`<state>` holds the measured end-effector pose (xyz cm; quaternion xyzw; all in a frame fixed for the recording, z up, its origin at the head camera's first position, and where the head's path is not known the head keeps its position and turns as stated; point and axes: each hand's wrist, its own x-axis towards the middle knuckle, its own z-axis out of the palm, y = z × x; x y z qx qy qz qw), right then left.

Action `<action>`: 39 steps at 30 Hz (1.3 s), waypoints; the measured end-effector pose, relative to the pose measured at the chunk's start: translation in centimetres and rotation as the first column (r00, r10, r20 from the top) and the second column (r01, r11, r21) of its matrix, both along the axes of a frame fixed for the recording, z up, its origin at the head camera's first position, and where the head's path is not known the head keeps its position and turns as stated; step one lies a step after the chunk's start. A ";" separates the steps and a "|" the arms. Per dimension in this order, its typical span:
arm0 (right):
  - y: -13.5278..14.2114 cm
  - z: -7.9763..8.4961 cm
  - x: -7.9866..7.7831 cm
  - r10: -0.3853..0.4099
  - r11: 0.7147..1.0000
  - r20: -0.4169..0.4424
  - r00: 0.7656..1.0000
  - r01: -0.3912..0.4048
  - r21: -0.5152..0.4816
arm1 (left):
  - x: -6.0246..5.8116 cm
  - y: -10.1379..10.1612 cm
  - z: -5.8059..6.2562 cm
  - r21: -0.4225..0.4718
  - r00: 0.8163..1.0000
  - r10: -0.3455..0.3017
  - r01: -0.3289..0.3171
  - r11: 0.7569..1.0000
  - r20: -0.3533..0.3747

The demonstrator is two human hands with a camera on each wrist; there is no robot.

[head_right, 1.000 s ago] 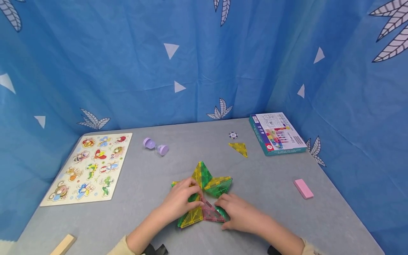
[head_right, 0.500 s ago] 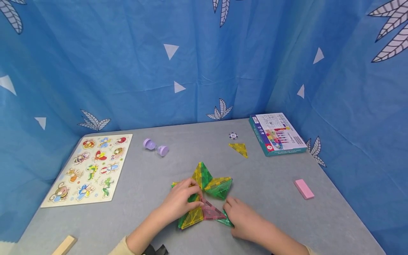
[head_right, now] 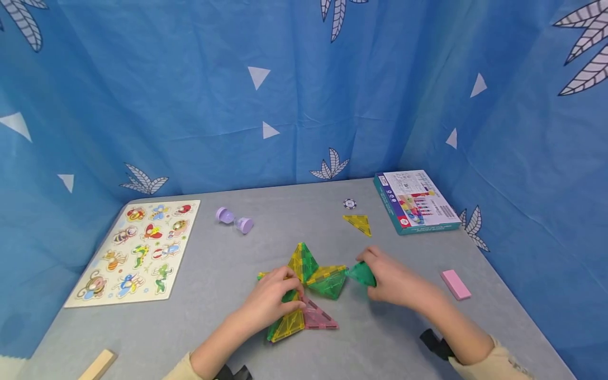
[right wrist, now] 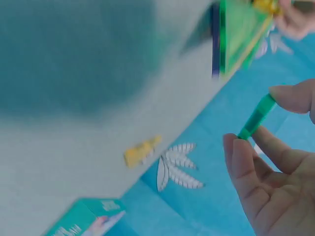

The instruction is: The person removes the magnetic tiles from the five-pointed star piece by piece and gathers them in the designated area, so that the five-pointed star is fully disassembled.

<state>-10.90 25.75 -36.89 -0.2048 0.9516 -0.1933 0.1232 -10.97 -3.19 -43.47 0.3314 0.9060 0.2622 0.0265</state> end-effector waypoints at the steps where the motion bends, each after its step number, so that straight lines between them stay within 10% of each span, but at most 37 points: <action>1: 0.0 0.3 -1.1 0.000 1.000 -0.027 1.000 0.000 -0.013 | 0.0 0.0 0.0 0.000 1.000 0.000 0.000 1.000 -0.003; 11: -2.9 -1.2 -13.5 -0.035 0.999 -0.039 0.999 0.034 -0.030 | 0.1 0.1 -0.4 -0.004 1.000 0.006 -0.006 1.000 -0.013; 18: -5.6 -4.1 -18.2 -0.071 0.997 0.079 0.994 0.069 0.024 | 0.1 0.2 -0.3 -0.003 1.000 -0.005 0.005 1.000 -0.004; 32: -7.3 -4.9 -19.2 -0.042 0.988 0.019 0.999 0.039 0.146 | 0.0 0.1 -0.2 0.000 1.000 0.006 -0.006 1.000 0.002; 39: -5.8 -1.0 -14.6 -0.018 0.995 -0.091 0.996 0.009 -0.095 | -0.1 0.0 -0.3 0.012 1.000 0.000 0.000 1.000 -0.004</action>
